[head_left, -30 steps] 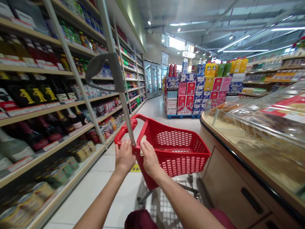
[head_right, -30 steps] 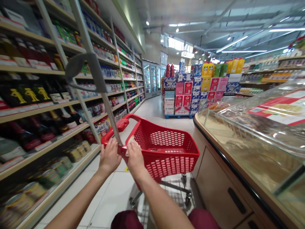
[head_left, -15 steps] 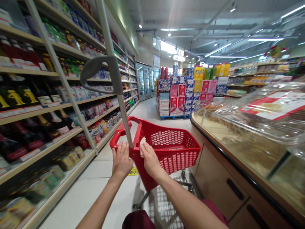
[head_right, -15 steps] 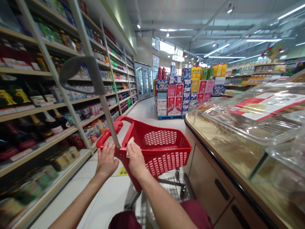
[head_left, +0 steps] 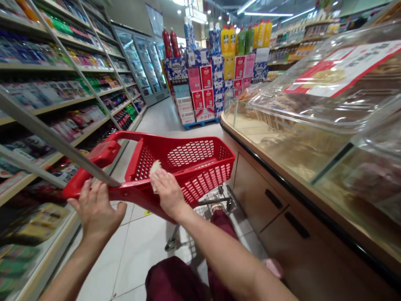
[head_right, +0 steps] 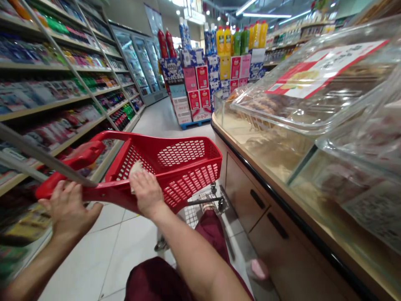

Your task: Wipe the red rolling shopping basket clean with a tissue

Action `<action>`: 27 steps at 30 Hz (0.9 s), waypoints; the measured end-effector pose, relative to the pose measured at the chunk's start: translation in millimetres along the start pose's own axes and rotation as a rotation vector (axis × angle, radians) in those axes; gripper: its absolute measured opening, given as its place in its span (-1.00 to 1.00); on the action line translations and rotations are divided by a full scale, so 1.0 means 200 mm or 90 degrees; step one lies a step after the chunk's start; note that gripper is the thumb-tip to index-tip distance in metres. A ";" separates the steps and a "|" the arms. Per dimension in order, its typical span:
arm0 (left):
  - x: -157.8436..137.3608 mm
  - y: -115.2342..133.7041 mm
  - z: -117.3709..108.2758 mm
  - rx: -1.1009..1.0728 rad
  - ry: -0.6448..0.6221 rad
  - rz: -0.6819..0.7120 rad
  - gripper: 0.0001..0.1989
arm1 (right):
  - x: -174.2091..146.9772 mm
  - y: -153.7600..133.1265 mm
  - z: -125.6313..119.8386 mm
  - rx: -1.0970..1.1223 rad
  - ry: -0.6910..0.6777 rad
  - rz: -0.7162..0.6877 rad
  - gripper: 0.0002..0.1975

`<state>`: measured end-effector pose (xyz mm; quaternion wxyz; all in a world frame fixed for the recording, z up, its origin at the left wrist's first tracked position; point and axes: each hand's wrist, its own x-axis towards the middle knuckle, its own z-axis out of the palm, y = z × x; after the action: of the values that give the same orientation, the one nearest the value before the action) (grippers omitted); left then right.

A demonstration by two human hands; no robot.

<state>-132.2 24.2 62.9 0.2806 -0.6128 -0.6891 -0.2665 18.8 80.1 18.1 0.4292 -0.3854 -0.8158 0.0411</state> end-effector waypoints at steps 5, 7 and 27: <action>0.04 0.03 0.07 -0.022 0.040 -0.008 -0.42 | 0.04 0.02 -0.05 -0.015 0.009 0.056 -0.63; 0.05 0.04 0.10 -0.028 0.052 0.005 -0.42 | 0.08 -0.07 -0.04 -0.007 0.006 0.004 -0.64; 0.10 0.09 0.11 -0.052 0.054 0.023 -0.46 | 0.16 -0.17 -0.02 0.000 0.009 -0.010 -0.65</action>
<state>-117.4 56.2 61.4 0.2889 -0.6245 -0.6538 -0.3147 -9.2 77.3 55.5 0.4355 -0.3795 -0.8156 0.0346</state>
